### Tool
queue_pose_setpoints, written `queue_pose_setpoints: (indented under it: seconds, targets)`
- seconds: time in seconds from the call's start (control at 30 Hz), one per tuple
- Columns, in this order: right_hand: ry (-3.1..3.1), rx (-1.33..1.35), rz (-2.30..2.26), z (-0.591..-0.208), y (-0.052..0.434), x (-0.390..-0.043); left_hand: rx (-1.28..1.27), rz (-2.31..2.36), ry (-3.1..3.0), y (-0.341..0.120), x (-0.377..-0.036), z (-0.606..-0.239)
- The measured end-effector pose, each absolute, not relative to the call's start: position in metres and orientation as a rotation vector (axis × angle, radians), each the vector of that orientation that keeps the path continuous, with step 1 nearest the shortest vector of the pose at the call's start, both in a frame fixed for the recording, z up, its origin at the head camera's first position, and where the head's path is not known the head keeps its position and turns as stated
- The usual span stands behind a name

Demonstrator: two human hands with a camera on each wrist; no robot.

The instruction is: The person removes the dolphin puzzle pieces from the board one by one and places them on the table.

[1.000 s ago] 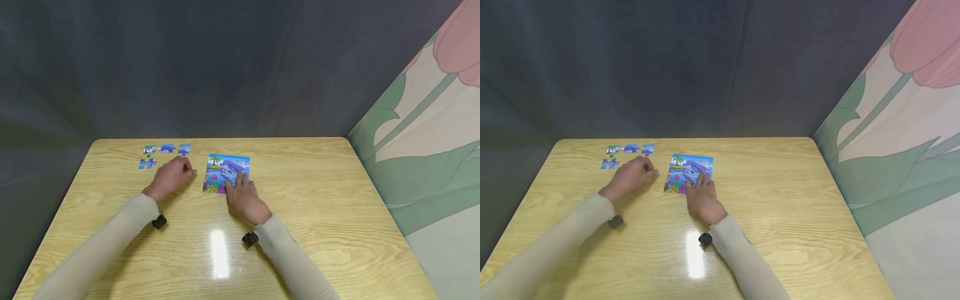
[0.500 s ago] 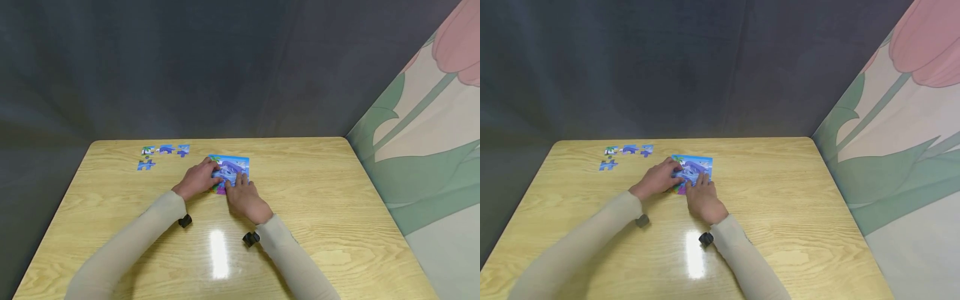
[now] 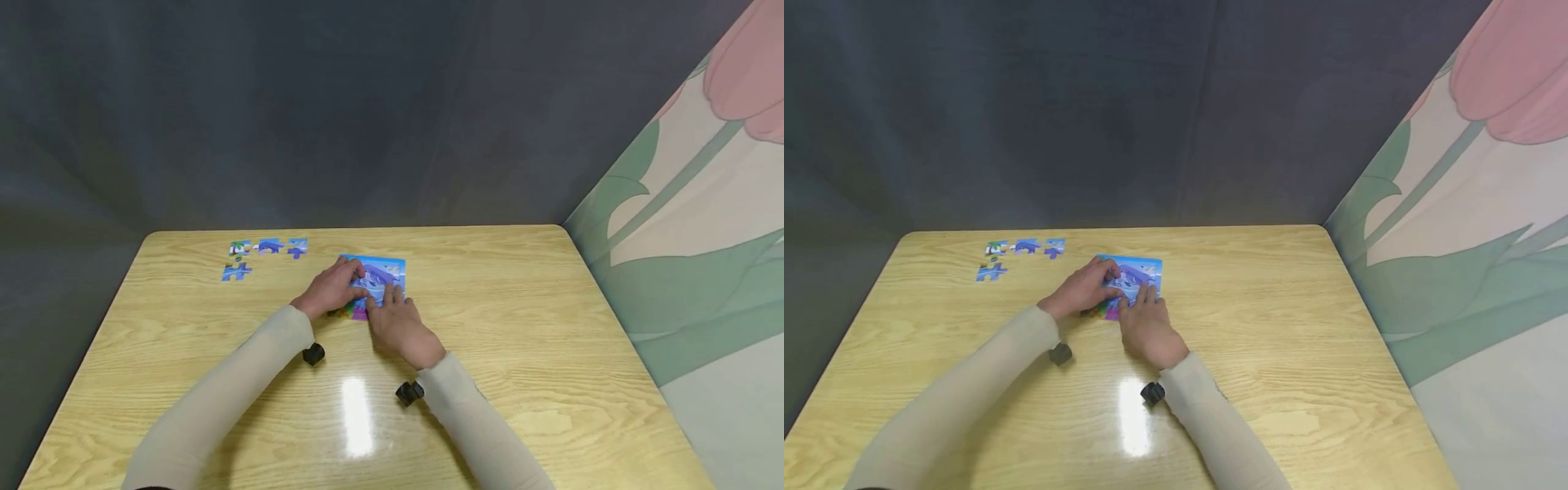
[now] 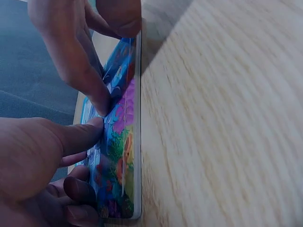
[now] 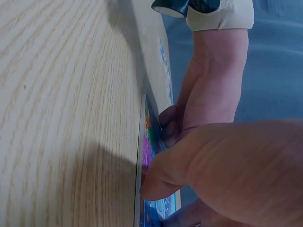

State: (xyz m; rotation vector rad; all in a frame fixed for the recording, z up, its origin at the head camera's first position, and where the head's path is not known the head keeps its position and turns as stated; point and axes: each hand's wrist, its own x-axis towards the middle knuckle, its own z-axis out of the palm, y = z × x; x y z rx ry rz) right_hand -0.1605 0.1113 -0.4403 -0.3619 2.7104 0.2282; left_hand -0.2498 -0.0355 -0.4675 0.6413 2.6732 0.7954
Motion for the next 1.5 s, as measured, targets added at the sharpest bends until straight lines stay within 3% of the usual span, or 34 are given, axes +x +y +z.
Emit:
queue_pose_setpoints:
  seconds: [1.5]
  targets:
    - [2.75,-0.367,0.14,-0.448,0.119,-0.159,0.483,0.819,2.767,-0.022,-0.25,-0.473]
